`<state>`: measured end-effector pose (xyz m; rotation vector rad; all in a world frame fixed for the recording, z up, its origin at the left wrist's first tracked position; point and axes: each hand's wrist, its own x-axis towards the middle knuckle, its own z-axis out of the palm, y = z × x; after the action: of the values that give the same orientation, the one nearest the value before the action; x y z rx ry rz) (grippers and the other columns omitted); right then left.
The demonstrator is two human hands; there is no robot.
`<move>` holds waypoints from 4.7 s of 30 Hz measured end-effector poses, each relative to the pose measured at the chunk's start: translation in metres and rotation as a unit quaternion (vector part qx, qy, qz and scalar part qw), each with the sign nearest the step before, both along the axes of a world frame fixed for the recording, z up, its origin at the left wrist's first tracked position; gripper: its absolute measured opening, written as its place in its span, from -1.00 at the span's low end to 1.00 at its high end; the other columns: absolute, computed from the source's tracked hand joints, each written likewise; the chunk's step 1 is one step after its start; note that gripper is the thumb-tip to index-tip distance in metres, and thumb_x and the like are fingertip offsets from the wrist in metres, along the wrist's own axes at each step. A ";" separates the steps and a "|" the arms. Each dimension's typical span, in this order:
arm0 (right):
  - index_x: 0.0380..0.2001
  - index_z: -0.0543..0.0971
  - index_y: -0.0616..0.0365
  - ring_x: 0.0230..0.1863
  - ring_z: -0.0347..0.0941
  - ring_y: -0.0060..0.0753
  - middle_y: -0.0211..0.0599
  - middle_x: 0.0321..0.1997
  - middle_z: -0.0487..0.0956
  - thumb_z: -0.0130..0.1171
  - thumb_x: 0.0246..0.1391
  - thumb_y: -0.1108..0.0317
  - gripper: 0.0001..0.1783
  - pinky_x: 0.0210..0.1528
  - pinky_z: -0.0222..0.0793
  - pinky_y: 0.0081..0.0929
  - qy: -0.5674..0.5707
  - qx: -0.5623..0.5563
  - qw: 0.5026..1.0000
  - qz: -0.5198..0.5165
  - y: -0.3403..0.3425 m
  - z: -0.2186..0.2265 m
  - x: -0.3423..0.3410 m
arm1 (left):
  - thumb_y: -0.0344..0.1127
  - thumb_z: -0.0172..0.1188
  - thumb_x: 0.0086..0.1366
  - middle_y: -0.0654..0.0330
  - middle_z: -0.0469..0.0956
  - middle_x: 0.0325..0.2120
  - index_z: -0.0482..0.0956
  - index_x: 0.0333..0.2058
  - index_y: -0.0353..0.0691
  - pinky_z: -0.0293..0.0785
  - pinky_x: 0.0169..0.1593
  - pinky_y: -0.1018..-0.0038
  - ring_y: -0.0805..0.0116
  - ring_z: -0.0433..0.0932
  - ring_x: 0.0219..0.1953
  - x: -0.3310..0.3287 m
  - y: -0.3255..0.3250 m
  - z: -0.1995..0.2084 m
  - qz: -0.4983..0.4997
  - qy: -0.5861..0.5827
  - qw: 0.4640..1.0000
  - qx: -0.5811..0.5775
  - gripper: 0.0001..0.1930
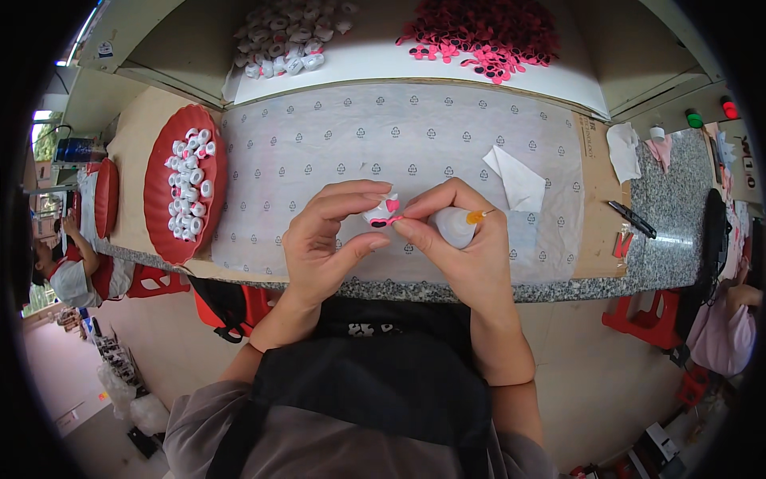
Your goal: Gluing small pink bows onto white plastic character heads at a factory workbench.
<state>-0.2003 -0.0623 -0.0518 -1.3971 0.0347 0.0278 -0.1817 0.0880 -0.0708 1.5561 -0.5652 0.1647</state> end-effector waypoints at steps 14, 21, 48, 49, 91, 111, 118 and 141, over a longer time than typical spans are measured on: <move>-0.25 0.38 0.25 -0.49 0.28 -0.69 -0.38 -0.45 0.42 0.20 -0.37 0.60 -0.54 -0.44 0.20 -0.77 -0.096 -0.035 0.994 0.047 0.018 -0.003 -0.003 | -0.58 0.03 0.01 0.07 0.38 -0.25 0.35 -0.23 -0.42 0.27 -0.09 0.52 0.38 0.34 -0.15 -0.008 0.012 -0.002 -0.099 0.207 0.956 -0.183 -0.72; -0.32 0.42 0.30 -0.41 0.32 -0.66 -0.36 -0.38 0.44 0.16 -0.31 0.61 -0.65 -0.33 0.25 -0.71 -0.055 0.019 0.998 0.021 0.021 -0.003 -0.009 | -0.55 0.03 0.00 0.08 0.41 -0.26 0.39 -0.25 -0.37 0.25 -0.10 0.52 0.34 0.36 -0.17 -0.008 0.013 -0.003 -0.107 0.149 0.971 -0.151 -0.73; -0.34 0.43 0.31 -0.39 0.36 -0.62 -0.30 -0.38 0.47 0.12 -0.31 0.65 -0.68 -0.31 0.26 -0.68 -0.037 0.021 0.999 0.009 0.024 -0.007 -0.011 | -0.54 0.03 0.02 0.09 0.40 -0.28 0.39 -0.27 -0.38 0.25 -0.11 0.53 0.37 0.37 -0.20 -0.012 0.011 -0.002 -0.095 0.176 0.960 -0.193 -0.77; -0.34 0.43 0.31 -0.39 0.36 -0.62 -0.30 -0.38 0.47 0.12 -0.31 0.65 -0.68 -0.31 0.26 -0.68 -0.037 0.020 0.999 0.008 0.024 -0.006 -0.011 | -0.54 0.03 0.02 0.09 0.40 -0.28 0.39 -0.27 -0.38 0.25 -0.11 0.53 0.37 0.37 -0.20 -0.011 0.012 -0.003 -0.095 0.176 0.960 -0.195 -0.77; -0.37 0.44 0.34 -0.54 0.36 -0.61 -0.28 -0.53 0.47 0.17 -0.28 0.54 -0.72 -0.53 0.29 -0.72 -0.012 0.054 0.997 0.049 0.013 -0.005 -0.009 | -0.58 0.07 -0.02 0.07 0.41 -0.34 0.40 -0.31 -0.37 0.36 -0.27 0.55 0.41 0.42 -0.32 -0.008 0.007 -0.016 -0.176 0.249 0.896 -0.322 -0.77; -0.50 0.48 0.25 -0.52 0.30 -0.50 -0.28 -0.53 0.40 0.09 -0.32 0.61 -0.82 -0.49 0.18 -0.67 -0.110 -0.367 0.906 -0.178 -0.044 -0.019 0.006 | -0.45 0.11 -0.02 0.06 0.42 -0.33 0.32 -0.28 -0.27 0.34 -0.17 0.42 0.28 0.38 -0.19 -0.001 0.006 -0.017 -0.123 0.342 0.874 -0.323 -0.72; -0.51 0.50 0.23 -0.54 0.32 -0.51 -0.26 -0.52 0.42 0.19 -0.41 0.62 -0.77 -0.55 0.21 -0.68 -0.241 -0.227 0.939 -0.096 0.019 -0.008 -0.002 | -0.53 0.07 0.00 0.12 0.42 -0.32 0.33 -0.29 -0.31 0.29 -0.14 0.58 0.46 0.39 -0.23 -0.005 0.000 -0.017 -0.118 0.341 0.858 -0.364 -0.75; -0.28 0.42 0.27 -0.48 0.30 -0.68 -0.37 -0.52 0.44 0.13 -0.35 0.64 -0.60 -0.40 0.19 -0.76 -0.011 0.073 0.997 0.008 0.021 -0.001 0.000 | -0.42 0.07 0.04 0.11 0.43 -0.31 0.31 -0.22 -0.28 0.26 -0.10 0.52 0.42 0.39 -0.23 -0.009 0.003 -0.013 -0.143 0.296 0.885 -0.329 -0.72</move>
<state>-0.2005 -0.0413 -0.0526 -1.2514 0.0032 0.0290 -0.1906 0.0908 -0.0834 0.7766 -0.2024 -0.3175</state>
